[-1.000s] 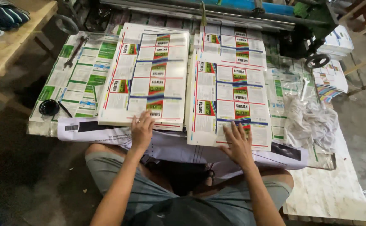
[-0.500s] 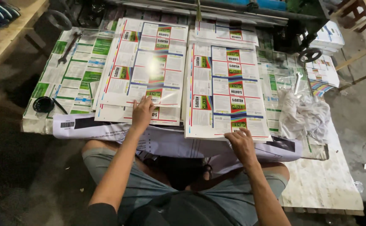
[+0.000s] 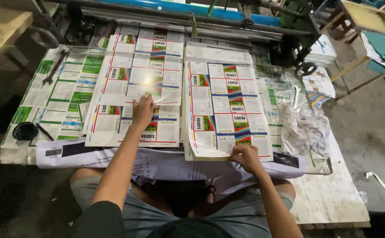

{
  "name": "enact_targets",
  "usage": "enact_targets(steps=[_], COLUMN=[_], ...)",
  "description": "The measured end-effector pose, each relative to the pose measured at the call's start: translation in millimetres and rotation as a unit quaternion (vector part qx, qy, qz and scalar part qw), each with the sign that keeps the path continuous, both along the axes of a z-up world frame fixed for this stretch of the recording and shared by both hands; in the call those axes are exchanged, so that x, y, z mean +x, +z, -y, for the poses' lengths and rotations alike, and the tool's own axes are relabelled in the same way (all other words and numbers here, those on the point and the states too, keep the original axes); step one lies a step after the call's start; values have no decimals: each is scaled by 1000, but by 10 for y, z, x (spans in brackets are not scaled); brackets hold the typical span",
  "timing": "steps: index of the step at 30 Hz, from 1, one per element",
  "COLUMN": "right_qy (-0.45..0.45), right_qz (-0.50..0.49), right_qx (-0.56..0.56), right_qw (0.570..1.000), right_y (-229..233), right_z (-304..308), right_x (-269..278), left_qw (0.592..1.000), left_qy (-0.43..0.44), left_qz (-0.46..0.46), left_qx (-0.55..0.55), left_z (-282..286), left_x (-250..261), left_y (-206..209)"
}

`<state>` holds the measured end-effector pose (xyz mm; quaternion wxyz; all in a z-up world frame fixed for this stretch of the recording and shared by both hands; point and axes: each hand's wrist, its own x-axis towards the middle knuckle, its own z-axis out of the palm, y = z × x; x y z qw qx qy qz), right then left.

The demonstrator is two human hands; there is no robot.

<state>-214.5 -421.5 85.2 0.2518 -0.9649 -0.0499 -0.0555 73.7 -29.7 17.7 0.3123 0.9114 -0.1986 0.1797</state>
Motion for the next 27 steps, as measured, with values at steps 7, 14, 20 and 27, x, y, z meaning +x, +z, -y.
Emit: enact_targets(steps=[7, 14, 20, 27], right_qy=[-52, -131, -112, -112], right_qz=[-36, 388, 224, 208], right_qx=[57, -136, -157, -113], right_qw=[996, 902, 955, 965], right_y=[647, 546, -289, -409], right_z=[-164, -596, -552, -457], right_x=[22, -67, -100, 151], left_qw=[999, 996, 993, 988], left_qy=[8, 57, 9, -77], left_qz=[3, -6, -48, -5], left_qx=[45, 67, 108, 136], left_z=[104, 56, -417, -746], left_x=[316, -530, -1425, -1555], left_y=[-72, 152, 42, -64])
